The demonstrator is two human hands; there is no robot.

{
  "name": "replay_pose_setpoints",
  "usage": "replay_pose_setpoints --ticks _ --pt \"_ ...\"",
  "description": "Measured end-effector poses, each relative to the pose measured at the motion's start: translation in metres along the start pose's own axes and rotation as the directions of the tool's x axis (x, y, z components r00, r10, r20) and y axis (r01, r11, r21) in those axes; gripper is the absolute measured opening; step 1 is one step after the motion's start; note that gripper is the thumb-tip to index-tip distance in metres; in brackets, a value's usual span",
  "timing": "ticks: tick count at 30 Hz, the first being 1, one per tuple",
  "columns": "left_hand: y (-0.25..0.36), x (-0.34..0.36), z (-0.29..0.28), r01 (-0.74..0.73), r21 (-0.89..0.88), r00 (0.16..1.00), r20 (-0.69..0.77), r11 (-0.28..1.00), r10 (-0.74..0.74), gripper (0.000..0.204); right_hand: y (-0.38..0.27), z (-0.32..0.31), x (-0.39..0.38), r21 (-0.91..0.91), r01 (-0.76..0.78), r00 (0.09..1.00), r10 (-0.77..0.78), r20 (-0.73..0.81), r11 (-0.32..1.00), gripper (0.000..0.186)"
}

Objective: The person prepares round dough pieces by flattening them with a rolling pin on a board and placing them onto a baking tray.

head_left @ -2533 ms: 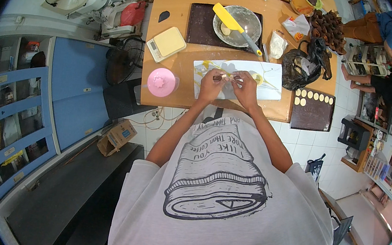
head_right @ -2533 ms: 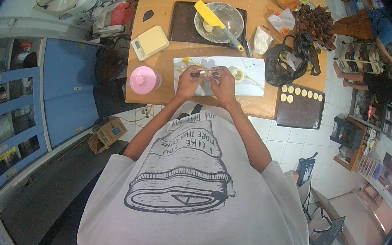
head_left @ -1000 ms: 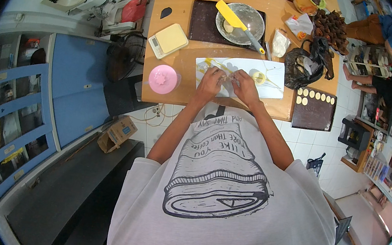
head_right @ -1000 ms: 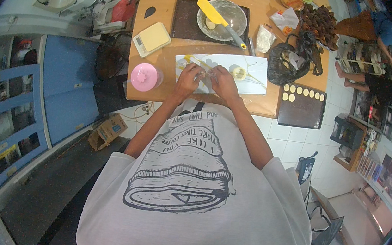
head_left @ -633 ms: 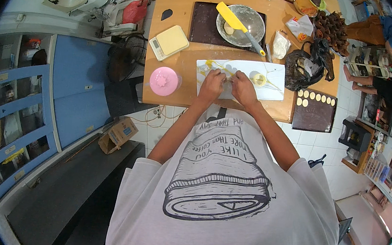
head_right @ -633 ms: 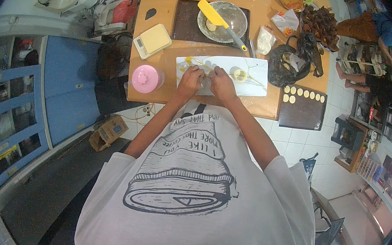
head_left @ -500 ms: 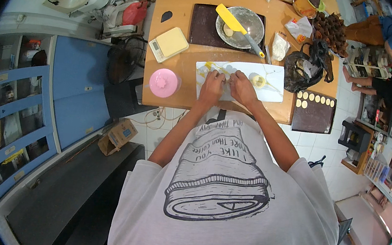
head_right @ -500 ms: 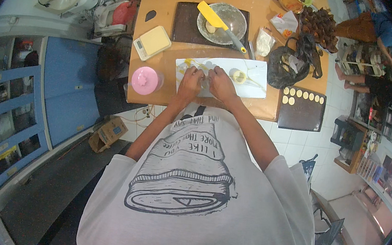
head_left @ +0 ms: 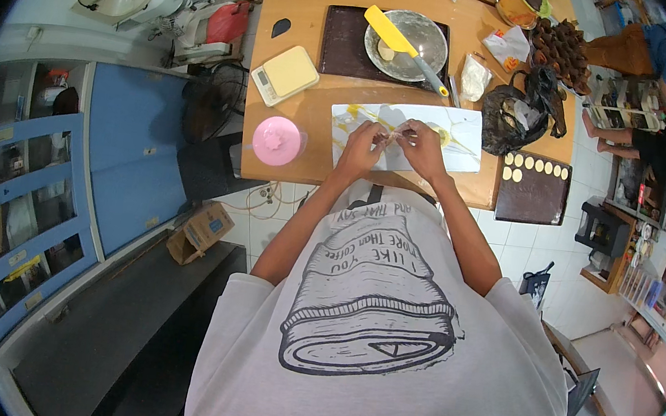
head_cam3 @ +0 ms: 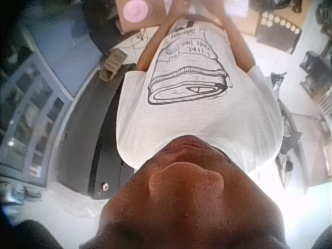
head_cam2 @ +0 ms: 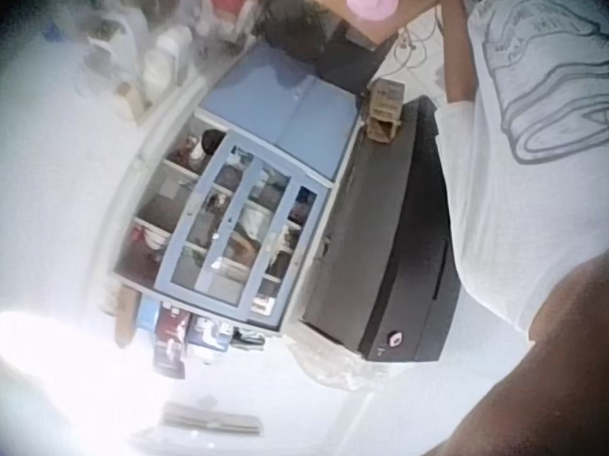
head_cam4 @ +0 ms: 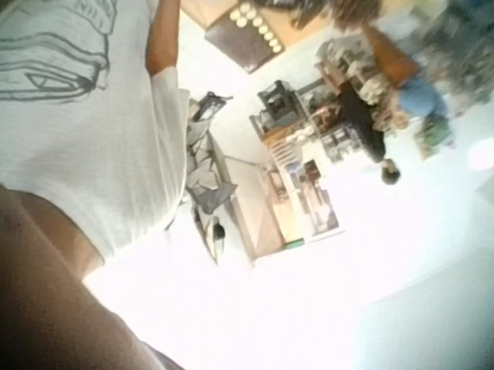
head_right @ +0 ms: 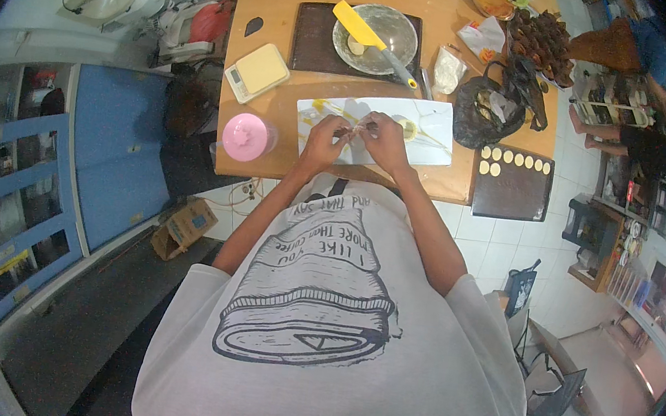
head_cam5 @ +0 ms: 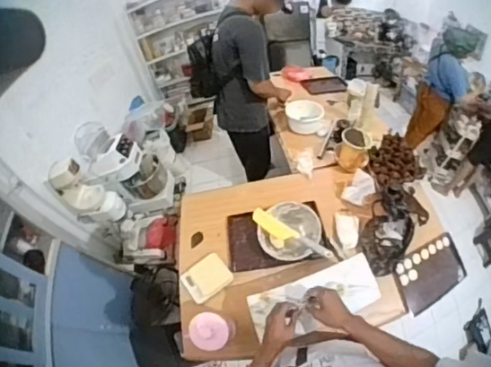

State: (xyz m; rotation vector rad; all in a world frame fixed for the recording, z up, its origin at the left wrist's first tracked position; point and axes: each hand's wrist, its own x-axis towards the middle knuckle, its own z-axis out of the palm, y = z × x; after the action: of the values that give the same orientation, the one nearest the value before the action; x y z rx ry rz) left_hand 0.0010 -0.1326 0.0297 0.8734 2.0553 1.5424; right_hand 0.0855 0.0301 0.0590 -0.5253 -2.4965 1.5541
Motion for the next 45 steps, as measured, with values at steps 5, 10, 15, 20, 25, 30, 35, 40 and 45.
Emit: replay_pose_setpoints --ticks 5,10,15,20,25,30,35,40,45 --pt "-0.008 0.008 0.005 -0.002 0.134 0.999 0.052 0.991 -0.005 0.02 0.006 0.001 0.018 -0.192 0.097 0.995 -0.09 0.046 0.977 0.015" --pt "-0.002 0.014 0.007 -0.009 0.304 0.999 0.052 0.953 -0.007 0.017 0.004 0.01 0.02 -0.272 0.18 0.984 -0.172 0.054 0.945 0.028" --pt "-0.004 0.015 0.009 -0.049 0.467 0.999 0.01 0.883 0.05 0.016 0.0 0.009 0.008 -0.417 0.239 0.97 -0.2 0.137 0.877 0.034" --pt "-0.004 0.013 0.01 -0.029 0.484 0.999 -0.007 0.875 0.037 0.016 0.002 0.006 -0.013 -0.352 0.226 0.974 -0.198 0.114 0.909 0.037" --pt "-0.004 0.011 0.009 -0.043 0.45 0.998 -0.023 0.892 0.06 0.017 0.01 0.011 -0.028 -0.37 0.197 0.979 -0.159 0.131 0.908 0.044" --pt "-0.008 0.01 0.005 -0.015 0.413 1.0 0.0 0.91 0.016 0.02 0.02 0.019 -0.03 -0.435 0.309 0.951 -0.269 0.153 0.845 0.048" --pt "-0.005 0.005 0.002 -0.04 0.371 0.999 -0.003 0.928 0.044 0.01 0.026 0.027 -0.027 -0.512 0.347 0.937 -0.309 0.162 0.786 0.054" --pt "-0.007 0.003 0.003 -0.048 0.332 0.998 -0.022 0.942 0.058 0.009 0.02 0.029 -0.023 -0.527 0.38 0.923 -0.348 0.164 0.76 0.048" --pt "0.0 0.005 0.005 -0.076 0.362 0.985 -0.117 0.929 0.126 0.011 -0.007 0.012 -0.002 -0.44 0.031 0.988 0.038 0.147 0.897 0.034"
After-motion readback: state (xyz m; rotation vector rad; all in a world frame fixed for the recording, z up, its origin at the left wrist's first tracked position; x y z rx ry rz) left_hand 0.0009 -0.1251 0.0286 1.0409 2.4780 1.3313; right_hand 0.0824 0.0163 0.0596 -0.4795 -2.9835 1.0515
